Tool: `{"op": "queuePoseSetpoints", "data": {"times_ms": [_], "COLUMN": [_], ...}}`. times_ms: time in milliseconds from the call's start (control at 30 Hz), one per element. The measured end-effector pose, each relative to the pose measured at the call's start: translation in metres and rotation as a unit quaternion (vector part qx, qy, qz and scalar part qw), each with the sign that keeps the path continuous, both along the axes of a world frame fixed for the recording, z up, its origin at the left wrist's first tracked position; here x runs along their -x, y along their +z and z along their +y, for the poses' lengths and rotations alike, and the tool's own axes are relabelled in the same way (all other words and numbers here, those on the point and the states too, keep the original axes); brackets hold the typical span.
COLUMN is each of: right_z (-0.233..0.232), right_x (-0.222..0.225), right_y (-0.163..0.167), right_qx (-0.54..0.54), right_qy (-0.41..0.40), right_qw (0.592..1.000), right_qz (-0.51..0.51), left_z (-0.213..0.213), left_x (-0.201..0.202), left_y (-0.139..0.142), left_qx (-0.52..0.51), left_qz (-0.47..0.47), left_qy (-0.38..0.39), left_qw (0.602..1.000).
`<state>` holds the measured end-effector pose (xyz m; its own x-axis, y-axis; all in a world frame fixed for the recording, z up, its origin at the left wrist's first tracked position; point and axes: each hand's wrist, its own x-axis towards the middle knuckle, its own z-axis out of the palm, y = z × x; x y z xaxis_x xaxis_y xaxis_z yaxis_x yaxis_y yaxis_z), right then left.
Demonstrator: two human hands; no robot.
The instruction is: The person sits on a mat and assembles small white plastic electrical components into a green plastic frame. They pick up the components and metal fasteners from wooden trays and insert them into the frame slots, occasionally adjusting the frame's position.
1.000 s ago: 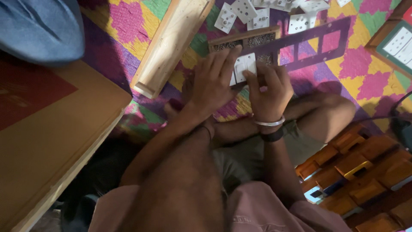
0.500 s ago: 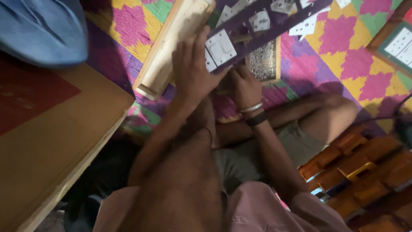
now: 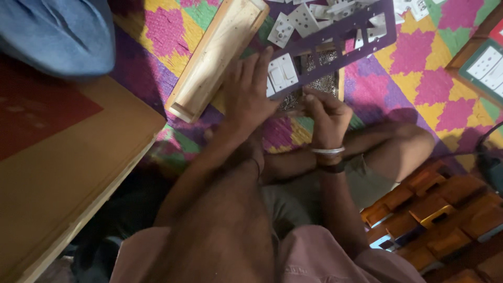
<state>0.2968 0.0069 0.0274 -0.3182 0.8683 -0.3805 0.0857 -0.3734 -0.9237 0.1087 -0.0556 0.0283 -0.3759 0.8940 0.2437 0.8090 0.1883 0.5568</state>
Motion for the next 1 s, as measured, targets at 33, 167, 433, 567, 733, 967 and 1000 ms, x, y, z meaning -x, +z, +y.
{"op": "queuePoseSetpoints", "data": {"times_ms": [33,167,433,567,733,967,1000], "right_z": [0.002,0.008,0.013,0.011,0.01,0.0,-0.002], "right_x": [0.0,0.004,0.003,0.007,0.013,0.018,0.019], "right_y": [0.003,0.01,0.007,0.008,0.011,0.002,-0.001], "right_qx": [0.013,0.045,0.091,-0.034,-0.209,-0.182,-0.16], "right_qy": [-0.008,-0.008,0.021,0.061,0.104,0.026,-0.011], "right_qw": [1.0,0.999,0.995,0.996,0.963,0.973,0.981], "right_qz": [0.023,0.024,0.027,-0.049,-0.133,-0.137,-0.11], "left_z": [-0.001,-0.003,-0.006,-0.006,-0.005,-0.004,-0.003], "left_x": [-0.001,-0.005,-0.007,-0.007,-0.009,-0.013,-0.013], "left_y": [0.0,0.001,0.001,0.002,0.005,0.01,0.011], "left_qx": [0.01,0.054,0.081,0.062,0.083,0.013,0.001], "left_qz": [-0.004,-0.01,-0.002,-0.007,0.03,-0.055,-0.043], "left_qy": [-0.004,-0.01,-0.027,-0.024,-0.03,-0.011,0.001], "left_qw": [1.0,0.998,0.996,0.998,0.996,0.998,0.999]}}
